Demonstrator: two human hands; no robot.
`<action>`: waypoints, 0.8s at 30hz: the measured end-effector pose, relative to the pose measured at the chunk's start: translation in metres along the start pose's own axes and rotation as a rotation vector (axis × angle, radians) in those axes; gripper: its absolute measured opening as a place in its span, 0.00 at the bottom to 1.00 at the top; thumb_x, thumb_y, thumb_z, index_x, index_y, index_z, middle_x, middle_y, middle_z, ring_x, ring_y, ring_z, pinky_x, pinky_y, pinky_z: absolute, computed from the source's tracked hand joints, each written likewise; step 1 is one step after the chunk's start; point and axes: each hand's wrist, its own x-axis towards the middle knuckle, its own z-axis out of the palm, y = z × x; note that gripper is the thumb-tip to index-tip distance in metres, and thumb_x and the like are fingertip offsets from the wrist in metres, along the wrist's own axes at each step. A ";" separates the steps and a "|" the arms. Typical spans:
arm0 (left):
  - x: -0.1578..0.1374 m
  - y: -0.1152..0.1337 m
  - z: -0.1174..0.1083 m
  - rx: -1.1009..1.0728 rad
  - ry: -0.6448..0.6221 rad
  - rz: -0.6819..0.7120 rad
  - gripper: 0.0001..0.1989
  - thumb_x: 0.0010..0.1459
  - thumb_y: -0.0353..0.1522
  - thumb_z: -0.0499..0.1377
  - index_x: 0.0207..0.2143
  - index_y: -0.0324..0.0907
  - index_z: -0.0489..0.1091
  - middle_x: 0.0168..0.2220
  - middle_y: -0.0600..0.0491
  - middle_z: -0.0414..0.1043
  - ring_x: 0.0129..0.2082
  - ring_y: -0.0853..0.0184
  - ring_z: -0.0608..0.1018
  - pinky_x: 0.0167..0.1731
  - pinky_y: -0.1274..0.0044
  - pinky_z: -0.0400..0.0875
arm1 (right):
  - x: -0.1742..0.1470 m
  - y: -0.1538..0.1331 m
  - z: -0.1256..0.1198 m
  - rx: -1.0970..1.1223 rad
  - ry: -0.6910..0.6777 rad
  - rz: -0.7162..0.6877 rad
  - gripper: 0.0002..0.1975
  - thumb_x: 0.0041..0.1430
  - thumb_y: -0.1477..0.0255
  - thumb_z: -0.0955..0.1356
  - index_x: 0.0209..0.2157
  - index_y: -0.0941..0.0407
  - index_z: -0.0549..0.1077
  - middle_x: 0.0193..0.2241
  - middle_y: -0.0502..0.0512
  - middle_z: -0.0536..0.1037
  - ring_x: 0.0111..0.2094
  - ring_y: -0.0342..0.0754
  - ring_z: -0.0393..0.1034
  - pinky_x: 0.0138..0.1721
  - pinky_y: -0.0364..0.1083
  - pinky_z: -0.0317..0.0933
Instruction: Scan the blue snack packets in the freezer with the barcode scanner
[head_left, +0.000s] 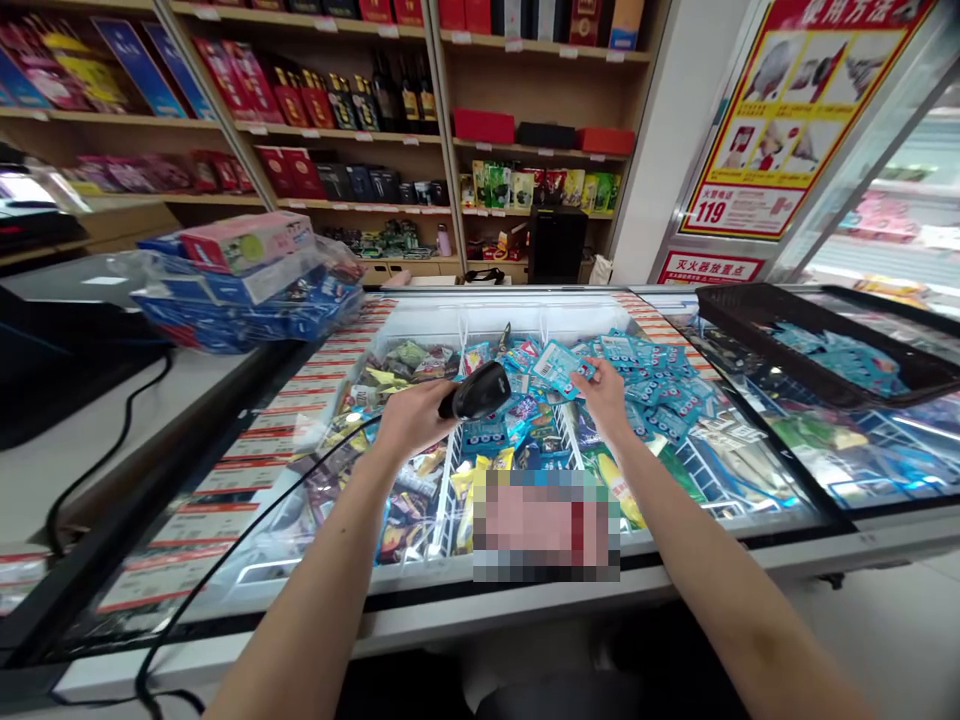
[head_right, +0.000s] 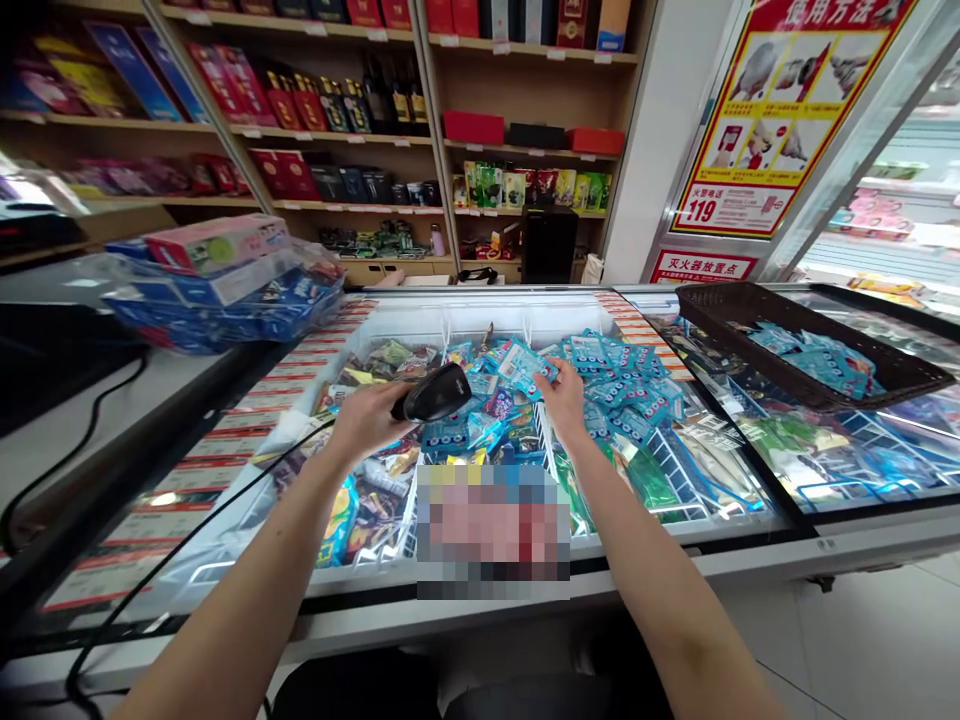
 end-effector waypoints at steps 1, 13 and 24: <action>0.003 0.005 0.000 0.006 -0.014 0.003 0.17 0.51 0.39 0.54 0.44 0.48 0.69 0.43 0.53 0.74 0.40 0.62 0.76 0.33 0.76 0.64 | -0.001 0.001 -0.001 -0.007 -0.009 -0.002 0.25 0.49 0.58 0.66 0.46 0.57 0.65 0.33 0.56 0.76 0.30 0.51 0.72 0.32 0.51 0.68; 0.009 0.018 0.018 -0.008 -0.026 -0.012 0.17 0.51 0.40 0.54 0.43 0.47 0.70 0.39 0.53 0.75 0.38 0.62 0.76 0.29 0.77 0.62 | 0.001 -0.003 -0.003 -0.120 -0.062 -0.084 0.22 0.53 0.59 0.64 0.47 0.55 0.64 0.39 0.57 0.75 0.33 0.49 0.71 0.36 0.49 0.68; 0.007 0.022 0.019 -0.012 -0.051 0.001 0.17 0.52 0.40 0.54 0.44 0.47 0.69 0.38 0.52 0.75 0.38 0.62 0.76 0.29 0.77 0.63 | -0.008 -0.007 0.002 -0.228 -0.111 -0.112 0.22 0.55 0.58 0.63 0.48 0.55 0.64 0.40 0.57 0.75 0.34 0.51 0.71 0.37 0.51 0.67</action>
